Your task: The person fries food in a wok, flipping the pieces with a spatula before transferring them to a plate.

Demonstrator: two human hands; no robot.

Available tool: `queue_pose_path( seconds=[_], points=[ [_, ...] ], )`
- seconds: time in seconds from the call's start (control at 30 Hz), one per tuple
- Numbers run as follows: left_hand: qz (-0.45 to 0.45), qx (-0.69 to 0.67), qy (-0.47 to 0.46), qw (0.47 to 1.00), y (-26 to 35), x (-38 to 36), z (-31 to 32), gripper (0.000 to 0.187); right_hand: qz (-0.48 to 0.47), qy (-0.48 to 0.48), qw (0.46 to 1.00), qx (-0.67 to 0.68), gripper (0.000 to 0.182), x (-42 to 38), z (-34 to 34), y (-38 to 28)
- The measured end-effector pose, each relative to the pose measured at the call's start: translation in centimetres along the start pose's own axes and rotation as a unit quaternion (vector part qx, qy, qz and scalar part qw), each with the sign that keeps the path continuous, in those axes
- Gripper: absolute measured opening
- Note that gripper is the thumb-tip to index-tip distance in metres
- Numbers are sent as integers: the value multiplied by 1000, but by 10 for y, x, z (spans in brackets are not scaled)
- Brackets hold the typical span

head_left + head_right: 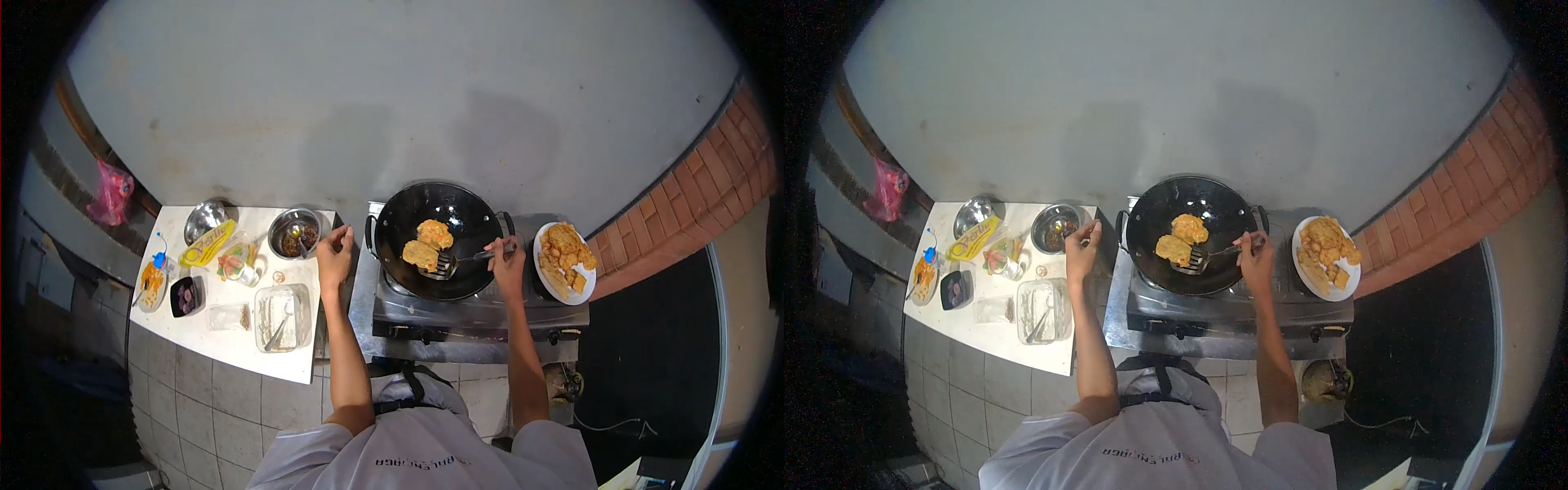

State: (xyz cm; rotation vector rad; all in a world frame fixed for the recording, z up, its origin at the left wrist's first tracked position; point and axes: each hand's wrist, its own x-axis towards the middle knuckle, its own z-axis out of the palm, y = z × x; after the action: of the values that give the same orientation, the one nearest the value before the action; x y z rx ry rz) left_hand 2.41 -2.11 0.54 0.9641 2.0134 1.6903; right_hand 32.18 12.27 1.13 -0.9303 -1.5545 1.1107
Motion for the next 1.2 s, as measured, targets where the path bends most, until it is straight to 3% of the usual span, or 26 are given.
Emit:
queue_pose_path(
  seconds=[0.23, 0.53, 0.73, 1.2],
  points=[
    [-12, -24, -36, 999, 11, 10, 8, 37, -43, 27, 998, -37, 18, -26, 13, -21],
    [58, -67, -6, 996, 13, 21, 18, 34, -62, 45, 994, -73, 8, -20, 45, -28],
    [34, -67, -14, 997, 20, 20, 16, 33, -164, -45, 980, -99, 2, -28, 57, -45],
    [-1, -62, -7, 998, 21, 15, -6, 34, -200, -157, 956, -144, 11, -55, 45, -85]
  ],
)
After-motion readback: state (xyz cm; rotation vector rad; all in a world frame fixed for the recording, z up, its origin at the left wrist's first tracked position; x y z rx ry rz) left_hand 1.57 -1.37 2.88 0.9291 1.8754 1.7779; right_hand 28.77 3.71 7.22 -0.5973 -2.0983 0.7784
